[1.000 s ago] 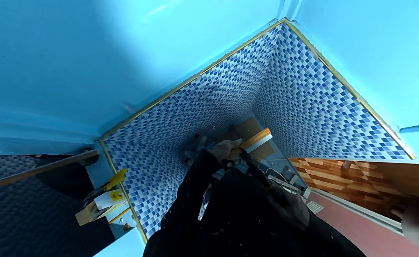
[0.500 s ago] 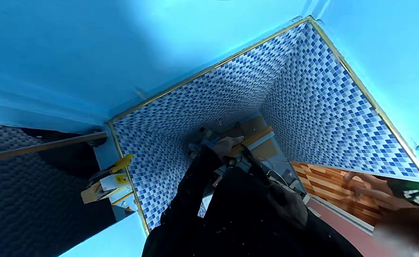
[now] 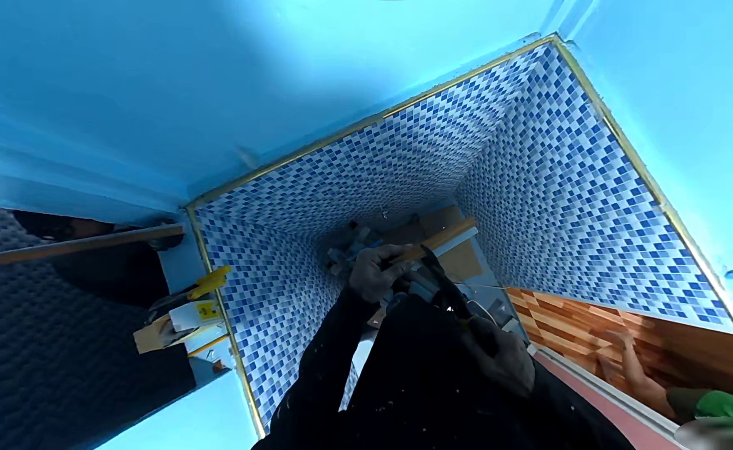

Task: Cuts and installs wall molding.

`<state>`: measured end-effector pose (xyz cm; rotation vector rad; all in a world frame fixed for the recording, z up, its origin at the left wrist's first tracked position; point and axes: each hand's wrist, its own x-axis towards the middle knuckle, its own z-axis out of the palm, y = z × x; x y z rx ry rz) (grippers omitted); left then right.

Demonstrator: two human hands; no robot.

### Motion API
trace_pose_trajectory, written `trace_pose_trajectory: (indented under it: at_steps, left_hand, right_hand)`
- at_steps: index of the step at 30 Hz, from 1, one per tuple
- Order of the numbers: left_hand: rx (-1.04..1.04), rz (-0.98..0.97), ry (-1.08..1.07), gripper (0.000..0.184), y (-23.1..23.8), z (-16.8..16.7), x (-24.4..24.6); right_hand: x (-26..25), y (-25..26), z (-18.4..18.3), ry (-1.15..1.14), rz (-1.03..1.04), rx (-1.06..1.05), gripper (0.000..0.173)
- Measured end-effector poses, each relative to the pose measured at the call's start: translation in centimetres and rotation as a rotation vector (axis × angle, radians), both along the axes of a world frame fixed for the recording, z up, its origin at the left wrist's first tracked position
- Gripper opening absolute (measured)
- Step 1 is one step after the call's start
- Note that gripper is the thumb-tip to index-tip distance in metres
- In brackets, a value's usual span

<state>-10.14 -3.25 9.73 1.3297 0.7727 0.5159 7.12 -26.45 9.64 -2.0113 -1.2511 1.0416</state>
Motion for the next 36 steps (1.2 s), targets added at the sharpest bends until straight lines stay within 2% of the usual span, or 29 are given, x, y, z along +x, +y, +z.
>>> trace_pose_trajectory:
  at_steps: [7, 10, 14, 17, 24, 36]
  left_hand:
    - [-0.024, 0.014, 0.022, 0.028, 0.8, -0.3, -0.7]
    - [-0.029, 0.12, 0.017, 0.033, 0.3, -0.8, -0.3]
    - [0.029, 0.299, 0.002, 0.03, 0.2, -2.4, -0.3]
    - [-0.05, 0.378, -0.033, 0.028, 1.2, -2.7, -1.3]
    - [-0.123, 0.412, -0.102, 0.029, 1.7, -3.2, -3.3]
    - [-0.131, 0.416, -0.08, 0.03, 1.1, -2.7, -4.1]
  right_hand:
    - [-0.9, 1.4, 0.1, -0.129, -0.005, 0.057, 0.041]
    - [-1.1, 2.2, -0.2, -0.135, 0.004, 0.085, 0.041]
    - [-0.2, 3.5, 1.0, 0.045, 0.111, -0.128, 0.049]
    - [0.2, 3.7, 1.4, 0.108, 0.166, -0.192, 0.049]
    - [-0.3, 4.5, 1.5, 0.118, 0.197, -0.179, 0.047]
    - [-0.9, 5.2, 1.2, 0.12, 0.224, -0.167, 0.048]
